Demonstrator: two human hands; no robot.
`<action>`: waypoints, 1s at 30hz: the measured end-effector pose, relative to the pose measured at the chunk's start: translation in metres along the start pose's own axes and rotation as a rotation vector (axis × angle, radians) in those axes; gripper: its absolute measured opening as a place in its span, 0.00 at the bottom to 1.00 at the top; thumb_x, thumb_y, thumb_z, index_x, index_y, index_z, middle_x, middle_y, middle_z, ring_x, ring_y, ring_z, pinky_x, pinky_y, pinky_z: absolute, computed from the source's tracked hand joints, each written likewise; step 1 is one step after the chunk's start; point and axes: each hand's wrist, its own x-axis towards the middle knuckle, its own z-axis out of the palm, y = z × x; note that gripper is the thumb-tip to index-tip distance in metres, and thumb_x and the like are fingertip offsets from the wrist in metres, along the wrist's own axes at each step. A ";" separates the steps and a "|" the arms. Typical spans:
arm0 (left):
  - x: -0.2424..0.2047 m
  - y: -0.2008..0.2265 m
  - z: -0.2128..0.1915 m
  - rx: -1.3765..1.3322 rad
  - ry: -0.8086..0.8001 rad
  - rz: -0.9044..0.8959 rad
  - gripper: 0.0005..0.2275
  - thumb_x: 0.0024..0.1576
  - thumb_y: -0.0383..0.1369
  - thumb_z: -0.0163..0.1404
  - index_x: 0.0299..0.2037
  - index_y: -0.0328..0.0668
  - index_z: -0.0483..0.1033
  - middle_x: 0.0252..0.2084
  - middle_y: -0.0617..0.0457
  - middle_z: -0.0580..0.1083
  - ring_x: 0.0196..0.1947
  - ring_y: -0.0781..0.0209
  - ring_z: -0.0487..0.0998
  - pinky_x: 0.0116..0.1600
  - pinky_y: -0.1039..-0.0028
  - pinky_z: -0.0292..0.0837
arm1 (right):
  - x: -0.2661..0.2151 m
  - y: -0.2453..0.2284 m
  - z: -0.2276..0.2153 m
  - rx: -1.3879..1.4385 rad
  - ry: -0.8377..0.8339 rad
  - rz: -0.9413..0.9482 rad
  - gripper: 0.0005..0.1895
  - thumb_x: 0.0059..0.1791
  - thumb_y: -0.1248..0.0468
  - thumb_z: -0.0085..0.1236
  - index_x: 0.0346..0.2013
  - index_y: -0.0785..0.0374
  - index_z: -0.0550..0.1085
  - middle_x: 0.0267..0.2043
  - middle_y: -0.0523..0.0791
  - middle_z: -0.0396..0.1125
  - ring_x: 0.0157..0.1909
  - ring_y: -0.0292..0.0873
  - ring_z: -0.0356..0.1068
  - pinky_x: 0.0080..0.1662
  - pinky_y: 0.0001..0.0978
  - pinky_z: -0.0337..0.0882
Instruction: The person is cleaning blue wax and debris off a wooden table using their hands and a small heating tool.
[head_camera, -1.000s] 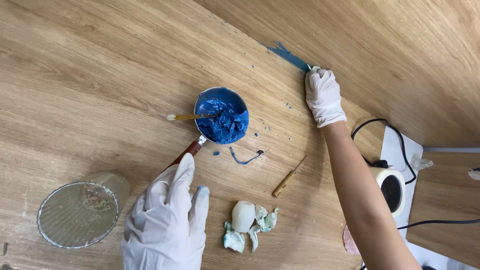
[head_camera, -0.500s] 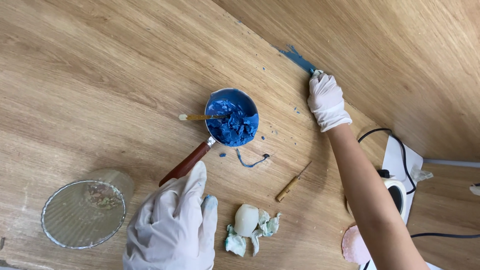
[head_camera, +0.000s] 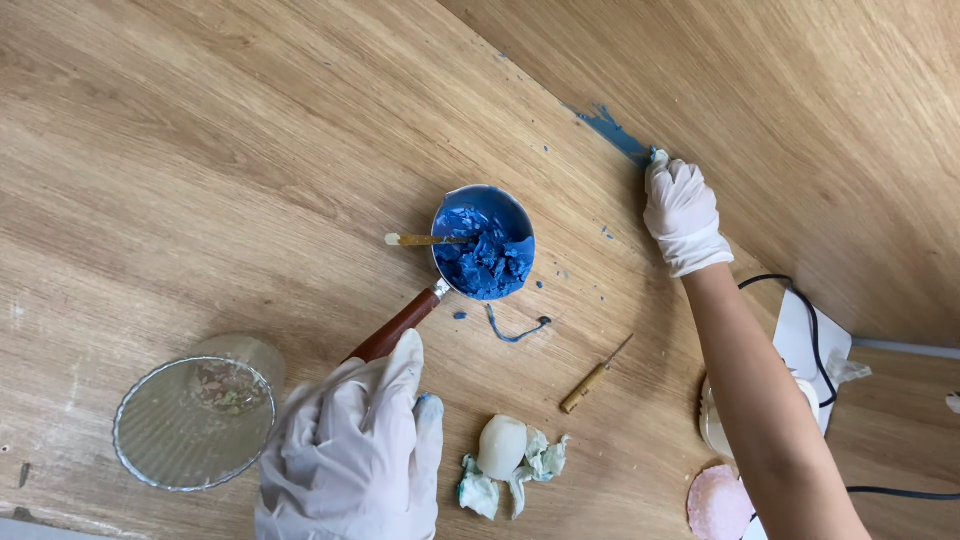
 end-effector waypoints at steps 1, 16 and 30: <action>0.000 0.001 -0.001 0.002 -0.004 -0.003 0.26 0.52 0.41 0.53 0.62 0.40 0.70 0.47 0.41 0.77 0.47 0.45 0.79 0.54 0.50 0.69 | 0.000 -0.002 0.004 0.004 -0.003 0.000 0.10 0.57 0.72 0.56 0.54 0.71 0.73 0.38 0.51 0.67 0.40 0.53 0.70 0.35 0.45 0.72; -0.003 0.006 -0.001 0.008 -0.004 -0.032 0.28 0.50 0.41 0.54 0.64 0.47 0.70 0.50 0.42 0.77 0.52 0.42 0.76 0.56 0.45 0.64 | 0.029 -0.008 -0.026 0.021 -0.168 -0.060 0.06 0.59 0.70 0.54 0.49 0.70 0.74 0.39 0.51 0.70 0.40 0.53 0.71 0.34 0.45 0.74; -0.025 -0.004 0.008 0.069 0.011 -0.044 0.28 0.52 0.45 0.53 0.65 0.53 0.69 0.52 0.49 0.75 0.56 0.45 0.74 0.62 0.41 0.61 | 0.043 -0.024 -0.022 -0.019 -0.147 -0.072 0.10 0.58 0.70 0.49 0.52 0.73 0.73 0.38 0.53 0.69 0.39 0.54 0.70 0.32 0.45 0.73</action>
